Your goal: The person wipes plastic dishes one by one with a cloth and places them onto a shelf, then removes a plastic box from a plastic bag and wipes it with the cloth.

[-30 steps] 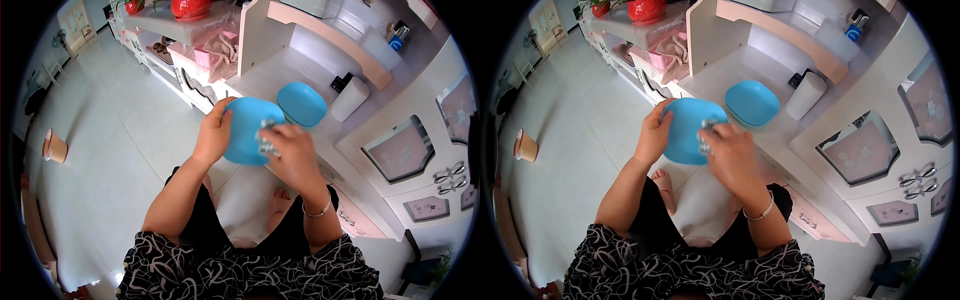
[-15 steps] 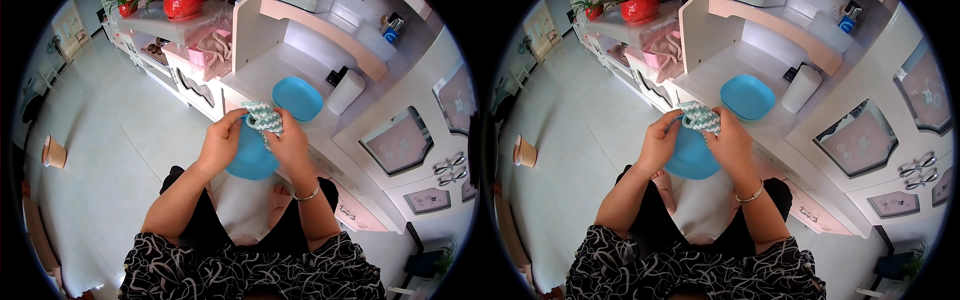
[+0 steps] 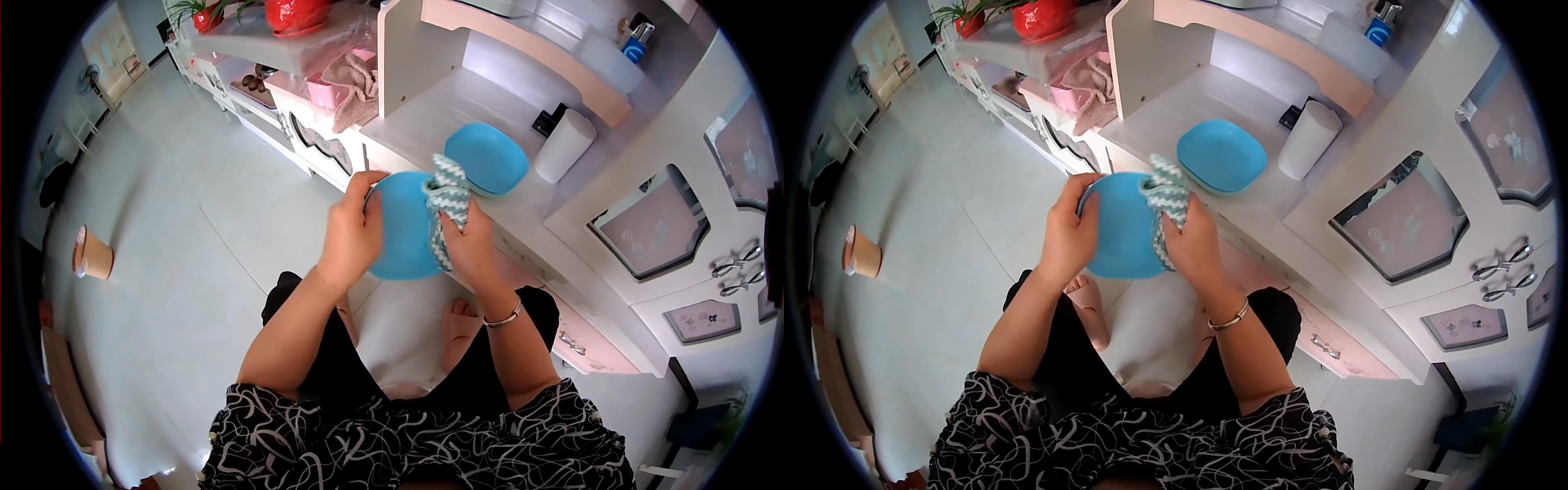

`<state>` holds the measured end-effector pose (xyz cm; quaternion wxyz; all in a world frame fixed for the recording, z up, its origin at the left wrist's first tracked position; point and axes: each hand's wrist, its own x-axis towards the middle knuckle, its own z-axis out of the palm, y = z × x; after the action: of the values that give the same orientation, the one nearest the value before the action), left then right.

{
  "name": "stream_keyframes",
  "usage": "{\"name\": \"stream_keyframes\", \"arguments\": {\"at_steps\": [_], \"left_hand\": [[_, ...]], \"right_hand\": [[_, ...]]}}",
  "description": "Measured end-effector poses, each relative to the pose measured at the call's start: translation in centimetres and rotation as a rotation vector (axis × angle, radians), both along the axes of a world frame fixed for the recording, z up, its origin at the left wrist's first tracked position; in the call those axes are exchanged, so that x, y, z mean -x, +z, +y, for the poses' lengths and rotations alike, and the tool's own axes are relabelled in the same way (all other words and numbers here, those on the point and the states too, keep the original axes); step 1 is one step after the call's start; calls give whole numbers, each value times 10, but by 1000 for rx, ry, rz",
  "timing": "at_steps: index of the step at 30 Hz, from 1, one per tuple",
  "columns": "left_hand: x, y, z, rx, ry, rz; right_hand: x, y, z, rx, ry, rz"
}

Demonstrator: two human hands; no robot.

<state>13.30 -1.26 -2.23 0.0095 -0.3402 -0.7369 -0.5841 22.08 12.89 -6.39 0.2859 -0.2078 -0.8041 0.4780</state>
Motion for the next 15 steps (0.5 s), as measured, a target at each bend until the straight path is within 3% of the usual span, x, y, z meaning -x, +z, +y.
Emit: {"name": "stream_keyframes", "arguments": {"at_steps": [1, 2, 3, 4, 8, 10, 12, 13, 15], "left_hand": [[5, 3, -3, 168, -22, -91], [10, 0, -5, 168, -26, -91], [16, -6, -6, 145, -193, -32], [20, -13, -6, 121, -359, 25], [24, -23, -8, 404, -219, 113], [15, -5, -9, 320, -124, 35], [13, 3, -7, 242, -30, -37], [15, 5, -5, 70, 81, -54], [11, 11, -2, -137, 238, -133]], "right_hand": [[-3, 6, 1, 2, -6, 4], [-8, 15, 1, -267, 86, -91], [-11, 23, 0, -538, 179, -188], [-12, 26, -3, -539, 179, -191], [-8, 17, -14, -425, 244, -116], [-5, 15, -14, -418, 204, -68], [0, 15, -17, -316, 1, -17], [4, 13, -17, -312, 2, -15], [13, 1, -18, 303, 165, 71]]}}
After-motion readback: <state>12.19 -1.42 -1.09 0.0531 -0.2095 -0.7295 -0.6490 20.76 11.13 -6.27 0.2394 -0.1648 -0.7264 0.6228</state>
